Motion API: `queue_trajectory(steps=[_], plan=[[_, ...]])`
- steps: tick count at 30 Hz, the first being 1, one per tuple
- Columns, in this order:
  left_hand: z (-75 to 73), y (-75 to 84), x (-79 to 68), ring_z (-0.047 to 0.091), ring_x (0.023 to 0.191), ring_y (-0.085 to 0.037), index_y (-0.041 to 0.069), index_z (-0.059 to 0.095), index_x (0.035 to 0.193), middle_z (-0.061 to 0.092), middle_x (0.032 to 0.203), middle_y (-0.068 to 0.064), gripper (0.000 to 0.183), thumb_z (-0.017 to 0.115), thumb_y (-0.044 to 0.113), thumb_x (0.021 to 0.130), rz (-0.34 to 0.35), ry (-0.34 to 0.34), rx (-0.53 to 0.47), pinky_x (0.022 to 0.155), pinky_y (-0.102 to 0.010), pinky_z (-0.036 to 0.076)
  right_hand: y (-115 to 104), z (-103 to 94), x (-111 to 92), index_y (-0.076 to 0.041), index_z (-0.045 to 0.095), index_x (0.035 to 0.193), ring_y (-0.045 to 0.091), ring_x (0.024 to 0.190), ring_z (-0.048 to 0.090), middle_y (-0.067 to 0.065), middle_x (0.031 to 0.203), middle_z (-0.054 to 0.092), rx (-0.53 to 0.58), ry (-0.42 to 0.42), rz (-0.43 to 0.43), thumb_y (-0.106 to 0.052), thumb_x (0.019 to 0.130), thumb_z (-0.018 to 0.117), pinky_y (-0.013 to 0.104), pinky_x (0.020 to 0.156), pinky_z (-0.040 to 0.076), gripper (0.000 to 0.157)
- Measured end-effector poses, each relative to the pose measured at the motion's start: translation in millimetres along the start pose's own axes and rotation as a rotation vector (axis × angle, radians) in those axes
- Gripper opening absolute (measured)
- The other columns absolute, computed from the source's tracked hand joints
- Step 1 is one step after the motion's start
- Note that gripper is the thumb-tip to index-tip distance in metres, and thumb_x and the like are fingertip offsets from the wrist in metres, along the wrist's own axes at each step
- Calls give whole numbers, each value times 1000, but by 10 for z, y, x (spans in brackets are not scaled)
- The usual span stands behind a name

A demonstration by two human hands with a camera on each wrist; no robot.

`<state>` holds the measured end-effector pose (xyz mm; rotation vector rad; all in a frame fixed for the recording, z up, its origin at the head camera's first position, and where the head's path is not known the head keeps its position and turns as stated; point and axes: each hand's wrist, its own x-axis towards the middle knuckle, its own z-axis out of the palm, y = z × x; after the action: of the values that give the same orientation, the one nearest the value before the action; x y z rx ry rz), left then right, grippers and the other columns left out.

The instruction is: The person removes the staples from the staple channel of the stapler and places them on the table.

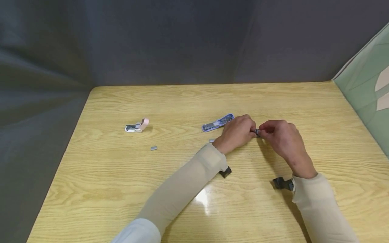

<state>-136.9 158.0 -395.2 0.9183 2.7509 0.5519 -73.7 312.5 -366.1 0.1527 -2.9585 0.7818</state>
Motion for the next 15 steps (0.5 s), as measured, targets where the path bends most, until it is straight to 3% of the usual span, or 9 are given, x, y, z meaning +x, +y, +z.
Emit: queue_trajectory(steps=[9,15], plan=[[7,14,-7,53,81,-5,25,71,94,55,93,11,11,73,35,98,-9,-6,23,63,-23,45,6,17,15,-1,78,102,20,70,64,15,90,76,-23,-31,34,-13,96,74,31,53,45,14],[10,18,-7,53,82,-5,25,72,96,55,94,11,11,73,36,98,-17,-3,29,63,-23,45,7,13,16,0,78,100,20,68,62,16,90,75,-28,-10,8,-10,96,74,30,53,44,12]])
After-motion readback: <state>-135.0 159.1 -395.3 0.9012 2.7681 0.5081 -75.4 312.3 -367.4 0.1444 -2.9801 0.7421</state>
